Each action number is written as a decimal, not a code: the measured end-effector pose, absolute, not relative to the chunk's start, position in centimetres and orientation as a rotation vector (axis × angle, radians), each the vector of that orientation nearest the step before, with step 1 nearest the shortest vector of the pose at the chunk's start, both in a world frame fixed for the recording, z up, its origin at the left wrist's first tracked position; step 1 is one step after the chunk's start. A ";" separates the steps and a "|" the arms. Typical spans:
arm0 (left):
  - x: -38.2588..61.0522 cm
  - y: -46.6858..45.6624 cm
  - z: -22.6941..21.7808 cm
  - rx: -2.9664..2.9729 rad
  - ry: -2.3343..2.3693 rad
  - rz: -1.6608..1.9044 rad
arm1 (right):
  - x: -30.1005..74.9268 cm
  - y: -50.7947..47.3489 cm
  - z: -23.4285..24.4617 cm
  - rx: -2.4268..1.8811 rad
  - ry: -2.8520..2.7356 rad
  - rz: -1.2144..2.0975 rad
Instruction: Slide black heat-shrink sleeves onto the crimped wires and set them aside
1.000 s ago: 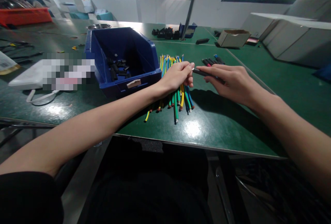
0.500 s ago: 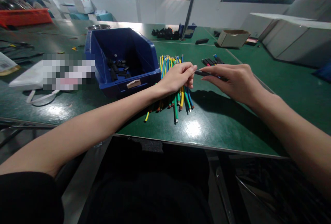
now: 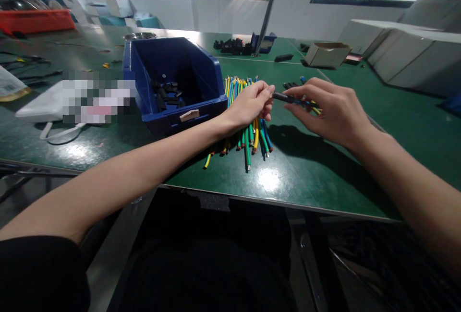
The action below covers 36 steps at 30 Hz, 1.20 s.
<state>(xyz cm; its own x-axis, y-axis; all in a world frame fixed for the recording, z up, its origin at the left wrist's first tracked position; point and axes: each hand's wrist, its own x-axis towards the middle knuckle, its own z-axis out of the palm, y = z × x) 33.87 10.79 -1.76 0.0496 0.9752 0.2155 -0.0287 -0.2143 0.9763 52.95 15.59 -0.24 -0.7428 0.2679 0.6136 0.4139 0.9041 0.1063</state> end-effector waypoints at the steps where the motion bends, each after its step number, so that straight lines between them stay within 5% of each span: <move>1: 33.8 10.8 -1.8 1.385 1.060 1.341 | 52.9 15.7 -0.3 -0.473 -2.465 -0.287; 15: 33.6 10.7 -2.1 1.547 1.240 1.353 | 52.7 16.2 -1.0 -0.603 -2.496 -0.153; 36: 33.2 11.6 -2.3 1.573 1.399 1.366 | 53.0 15.7 -0.5 -0.939 -2.543 -0.742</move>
